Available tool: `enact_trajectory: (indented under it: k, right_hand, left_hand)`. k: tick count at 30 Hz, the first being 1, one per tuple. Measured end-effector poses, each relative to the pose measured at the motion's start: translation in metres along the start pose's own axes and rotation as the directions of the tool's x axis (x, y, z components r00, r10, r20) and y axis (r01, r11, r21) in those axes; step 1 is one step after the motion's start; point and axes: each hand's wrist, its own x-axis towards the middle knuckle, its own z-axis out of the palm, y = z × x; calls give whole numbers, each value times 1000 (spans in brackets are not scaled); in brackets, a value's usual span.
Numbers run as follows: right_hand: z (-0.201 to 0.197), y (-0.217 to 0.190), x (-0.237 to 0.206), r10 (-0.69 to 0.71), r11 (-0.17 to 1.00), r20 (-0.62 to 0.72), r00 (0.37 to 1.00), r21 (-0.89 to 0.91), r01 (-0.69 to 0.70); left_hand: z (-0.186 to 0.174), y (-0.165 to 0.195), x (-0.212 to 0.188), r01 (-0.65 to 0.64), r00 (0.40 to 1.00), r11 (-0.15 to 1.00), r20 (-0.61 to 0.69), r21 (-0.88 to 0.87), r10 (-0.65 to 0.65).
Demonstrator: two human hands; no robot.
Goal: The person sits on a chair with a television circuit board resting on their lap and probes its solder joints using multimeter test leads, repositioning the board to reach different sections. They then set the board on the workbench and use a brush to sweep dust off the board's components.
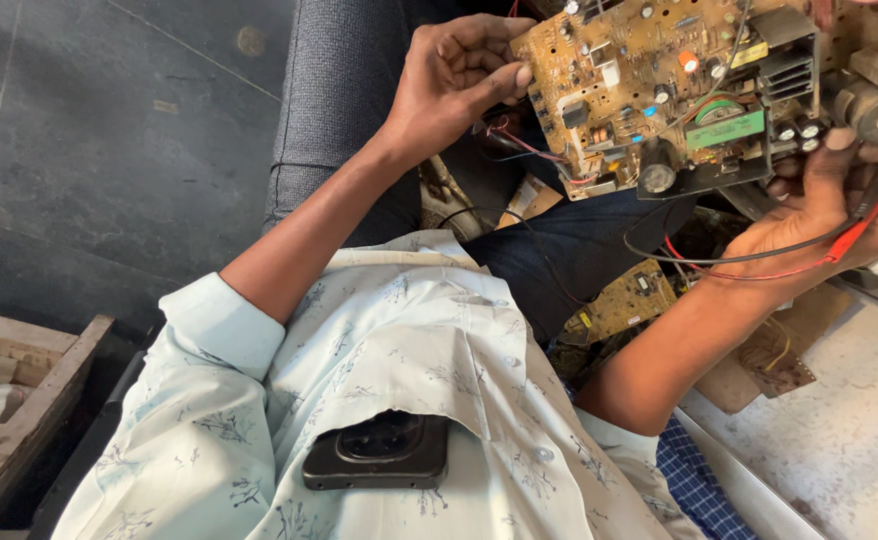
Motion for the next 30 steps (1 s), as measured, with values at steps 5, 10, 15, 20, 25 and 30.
enact_trajectory:
  k: [5,10,15,20,25,30]
  right_hand:
    - [-1,1,0,-45,999,55,997,10,44]
    - [-2,1,-1,-22,1000,38,999,-10,22]
    - [0,0,-2,-48,999,50,998,-13,49]
    - [6,-12,-3,6,1000,32,999,-3,-6]
    - [16,-23,0,13,999,48,999,-34,-11]
    - [18,-27,1,47,997,14,999,-56,-46]
  left_hand:
    - [2,-1,3,54,998,999,-20,4,-54]
    - [4,-1,-1,18,1000,999,-21,44,-17]
    - [6,0,-3,33,998,999,-57,-28,-35]
    - [8,7,1,59,997,993,-36,-98,-62]
    - [12,17,7,88,993,992,-77,-94,-95]
    - [12,24,10,85,993,978,-67,-192,-99]
